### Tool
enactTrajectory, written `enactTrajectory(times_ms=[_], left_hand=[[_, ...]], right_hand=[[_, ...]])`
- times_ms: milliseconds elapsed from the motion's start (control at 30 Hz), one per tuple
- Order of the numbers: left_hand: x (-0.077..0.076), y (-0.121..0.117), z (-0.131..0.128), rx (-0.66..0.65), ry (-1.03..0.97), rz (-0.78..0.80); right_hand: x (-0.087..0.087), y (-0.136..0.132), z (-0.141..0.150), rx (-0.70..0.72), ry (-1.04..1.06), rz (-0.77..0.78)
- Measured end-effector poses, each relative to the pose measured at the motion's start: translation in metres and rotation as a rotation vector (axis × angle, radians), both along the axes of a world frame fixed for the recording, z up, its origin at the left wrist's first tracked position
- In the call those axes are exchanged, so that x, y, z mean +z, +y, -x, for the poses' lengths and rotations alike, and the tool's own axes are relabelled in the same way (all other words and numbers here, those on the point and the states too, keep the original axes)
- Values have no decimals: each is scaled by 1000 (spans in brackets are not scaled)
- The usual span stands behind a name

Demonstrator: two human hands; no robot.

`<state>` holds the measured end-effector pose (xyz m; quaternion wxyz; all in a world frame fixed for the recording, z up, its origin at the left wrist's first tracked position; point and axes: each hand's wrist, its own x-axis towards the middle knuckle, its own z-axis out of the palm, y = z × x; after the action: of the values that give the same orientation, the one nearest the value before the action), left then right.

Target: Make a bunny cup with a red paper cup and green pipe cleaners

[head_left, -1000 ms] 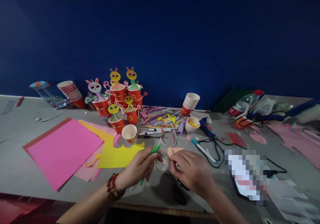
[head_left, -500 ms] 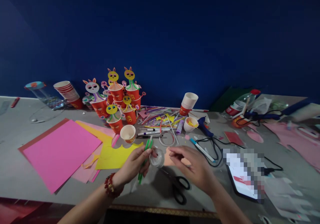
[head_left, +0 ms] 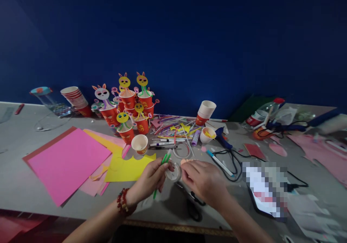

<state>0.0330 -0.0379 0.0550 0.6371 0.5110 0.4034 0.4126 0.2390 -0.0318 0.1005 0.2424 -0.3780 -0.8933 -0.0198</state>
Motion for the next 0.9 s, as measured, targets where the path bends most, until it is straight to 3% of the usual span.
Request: enactTrajectory(times_ms=[100, 200, 333, 767, 900], left_hand=[[-4, 3, 1, 54, -9, -6], [-4, 3, 3, 54, -50, 26], [0, 2, 3, 34, -55, 32], [0, 1, -1, 51, 33, 13], [-1, 1, -3, 45, 9, 44]], right_hand=[[-1, 2, -1, 14, 77, 22], [1, 4, -4, -14, 199, 159], [2, 7, -6, 8, 172, 266], [4, 4, 3, -28, -139, 10], [1, 6, 8, -18, -138, -45]])
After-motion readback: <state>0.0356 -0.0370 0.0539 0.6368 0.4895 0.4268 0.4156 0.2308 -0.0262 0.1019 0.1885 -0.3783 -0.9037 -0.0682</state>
